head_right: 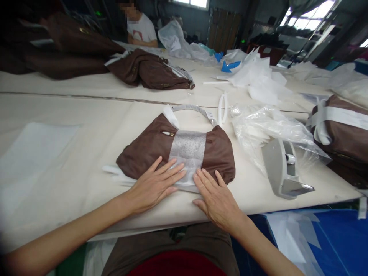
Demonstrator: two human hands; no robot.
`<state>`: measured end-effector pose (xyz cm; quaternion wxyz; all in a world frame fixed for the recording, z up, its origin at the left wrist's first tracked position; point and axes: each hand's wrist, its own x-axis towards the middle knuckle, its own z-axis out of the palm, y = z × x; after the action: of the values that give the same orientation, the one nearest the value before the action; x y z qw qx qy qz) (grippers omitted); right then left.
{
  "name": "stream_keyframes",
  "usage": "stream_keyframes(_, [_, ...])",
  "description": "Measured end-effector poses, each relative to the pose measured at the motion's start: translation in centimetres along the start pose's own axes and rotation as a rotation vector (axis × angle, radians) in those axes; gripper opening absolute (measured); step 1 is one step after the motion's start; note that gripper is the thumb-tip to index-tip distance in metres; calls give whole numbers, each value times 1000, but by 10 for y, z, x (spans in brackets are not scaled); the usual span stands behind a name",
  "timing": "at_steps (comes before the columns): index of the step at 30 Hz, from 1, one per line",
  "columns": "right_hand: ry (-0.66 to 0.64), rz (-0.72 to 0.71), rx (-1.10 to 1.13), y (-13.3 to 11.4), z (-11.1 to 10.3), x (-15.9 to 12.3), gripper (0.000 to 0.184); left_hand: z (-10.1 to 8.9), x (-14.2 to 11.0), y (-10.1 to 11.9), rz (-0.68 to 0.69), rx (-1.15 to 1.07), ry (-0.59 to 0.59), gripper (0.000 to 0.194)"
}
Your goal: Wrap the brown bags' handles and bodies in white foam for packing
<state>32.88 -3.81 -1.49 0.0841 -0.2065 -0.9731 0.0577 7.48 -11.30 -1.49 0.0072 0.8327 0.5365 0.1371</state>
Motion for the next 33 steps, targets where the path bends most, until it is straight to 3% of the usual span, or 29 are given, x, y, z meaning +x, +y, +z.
stream_keyframes(3, [31, 11, 98, 4, 3, -7, 60, 4, -5, -3, 8, -25, -60, 50])
stream_keyframes(5, [179, 97, 189, 8, -6, -17, 50, -4, -15, -6, -3, -57, -35, 48])
stream_keyframes(7, [398, 293, 233, 13, -14, -34, 35, -17, -32, -13, -89, -81, 107, 45])
stream_keyframes(9, [505, 519, 242, 14, -15, -51, 25, -29, -53, -24, -303, -86, 323, 42])
stream_keyframes(11, [433, 675, 293, 12, -11, -62, 30, -35, -72, -36, -585, -104, 510, 42])
stream_keyframes(14, [287, 798, 429, 8, 1, -65, 45, -33, -88, -46, -970, -301, 581, 53])
stream_keyframes(16, [269, 861, 486, 8, 7, -64, 50, -29, -89, -44, -1092, -488, 558, 60])
stream_keyframes(19, [298, 933, 538, 18, 16, -69, 51, -21, -83, -34, -1083, -624, 573, 64])
stream_keyframes(24, [317, 1009, 644, 37, 26, -74, 55, -15, -78, -27, -1070, -625, 578, 66])
stream_keyframes(30, [291, 1108, 821, 39, 2, -60, 58, -27, -86, -33, -1065, -684, 604, 60])
stream_keyframes(33, [387, 1167, 873, 48, -13, -49, 63, -35, -84, -45, -1118, -721, 618, 62])
